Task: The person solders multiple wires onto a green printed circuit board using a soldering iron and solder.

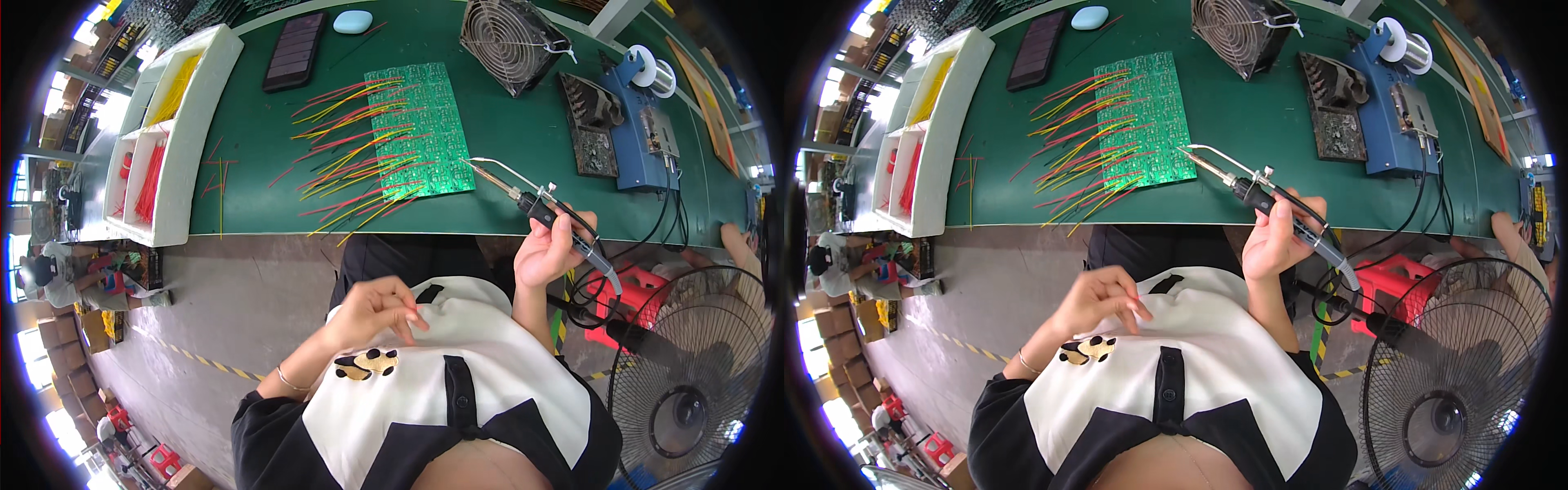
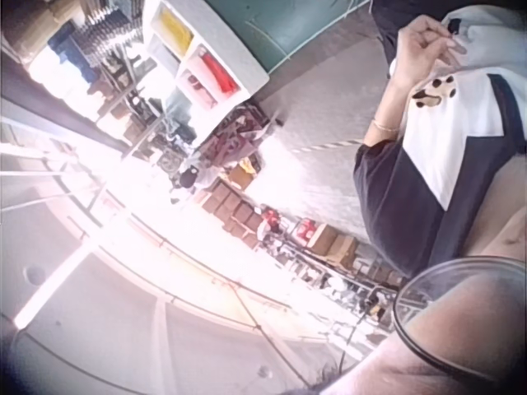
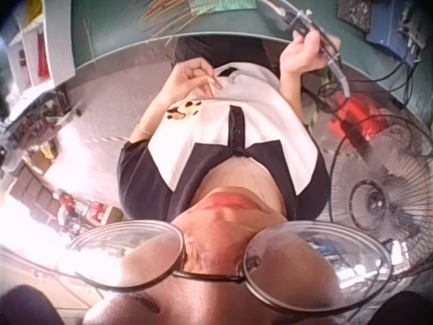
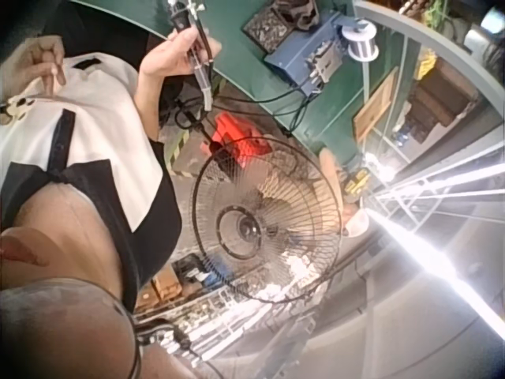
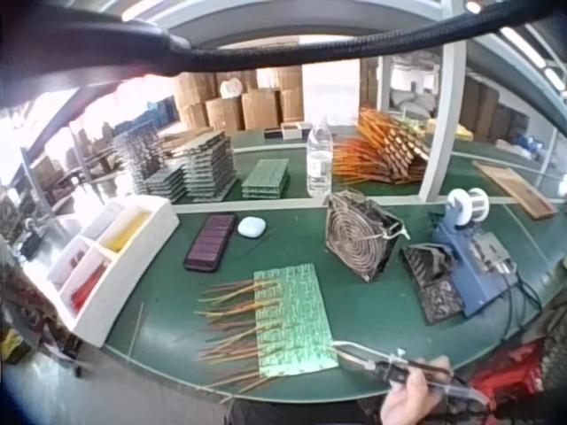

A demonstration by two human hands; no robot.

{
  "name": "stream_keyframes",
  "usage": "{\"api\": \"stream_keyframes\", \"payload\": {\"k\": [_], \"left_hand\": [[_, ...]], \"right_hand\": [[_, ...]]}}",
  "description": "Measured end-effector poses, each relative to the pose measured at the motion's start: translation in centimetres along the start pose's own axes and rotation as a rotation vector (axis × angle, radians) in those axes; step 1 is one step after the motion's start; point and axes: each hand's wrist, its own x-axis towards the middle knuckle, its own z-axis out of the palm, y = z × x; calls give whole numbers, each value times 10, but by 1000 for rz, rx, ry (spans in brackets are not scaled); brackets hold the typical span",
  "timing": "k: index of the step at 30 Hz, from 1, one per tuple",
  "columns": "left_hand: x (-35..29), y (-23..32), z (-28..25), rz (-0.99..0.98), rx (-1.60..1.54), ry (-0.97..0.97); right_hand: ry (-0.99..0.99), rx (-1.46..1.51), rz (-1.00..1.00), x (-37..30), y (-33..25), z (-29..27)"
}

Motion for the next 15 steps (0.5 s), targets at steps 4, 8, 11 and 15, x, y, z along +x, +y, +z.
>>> {"api": "stream_keyframes", "payload": {"k": [4, 8, 11, 15], "left_hand": [[27, 46, 4, 751, 821, 506], [73, 63, -3, 1180, 1265, 793], [85, 60, -6, 1201, 1299, 802], [86, 57, -8, 1186, 1341, 769]], "right_hand": [[17, -3, 16, -5, -2, 2], [-40, -3, 54, -11, -5, 2], [-46, 42, 84, -13, -3, -1], [-36, -12, 58, -14, -3, -7]]}}
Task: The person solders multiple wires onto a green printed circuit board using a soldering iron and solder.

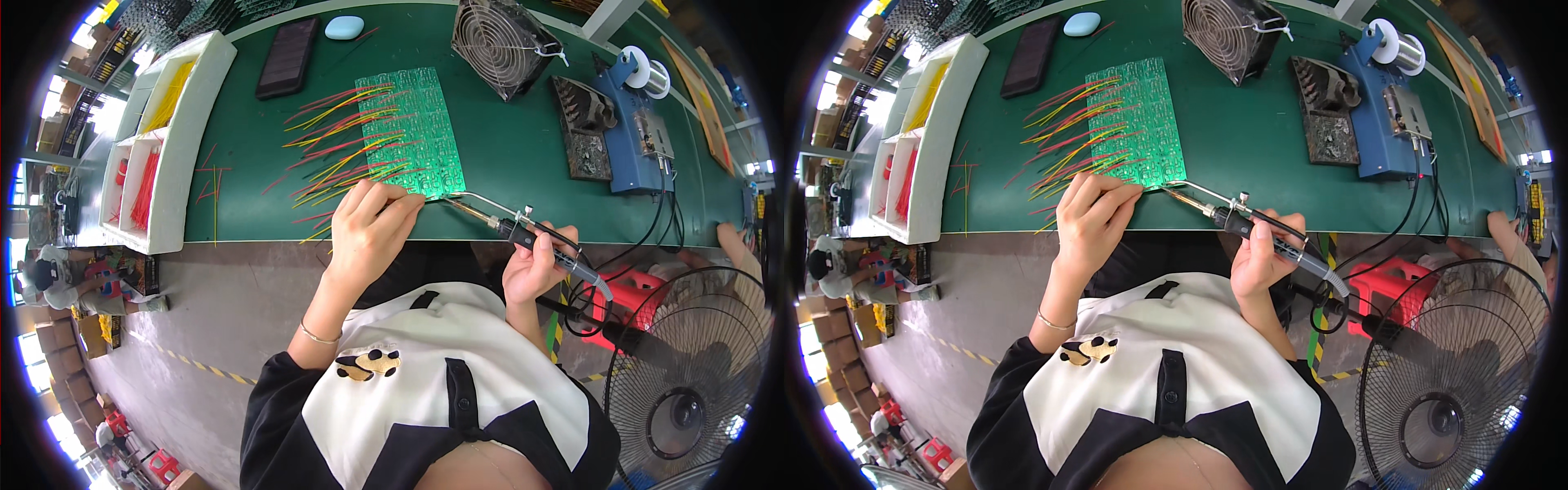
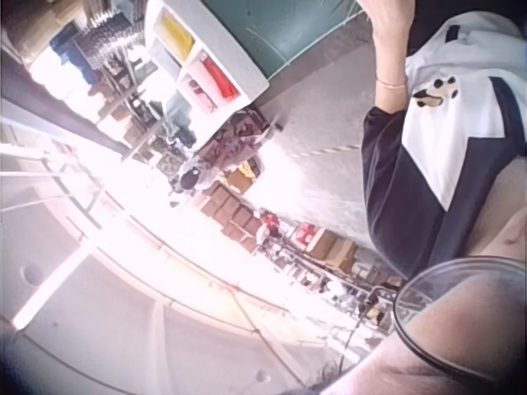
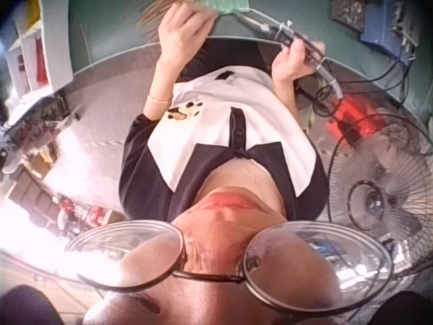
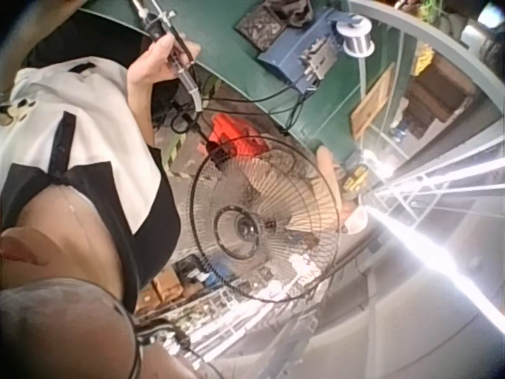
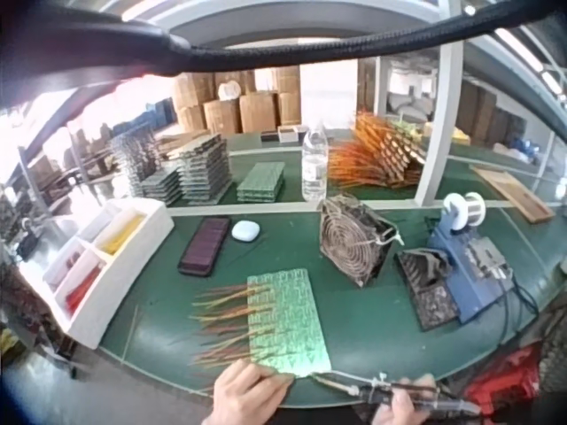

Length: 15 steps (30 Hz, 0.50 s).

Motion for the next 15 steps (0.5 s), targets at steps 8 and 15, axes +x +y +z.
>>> {"api": "stream_keyframes", "payload": {"k": [8, 15], "left_hand": [[-4, -3, 1, -3, -30, 22], [-4, -4, 2, 22, -44, 58]], "right_hand": [[-13, 15, 7, -1, 0, -1], [1, -52, -10, 0, -1, 7]]}}
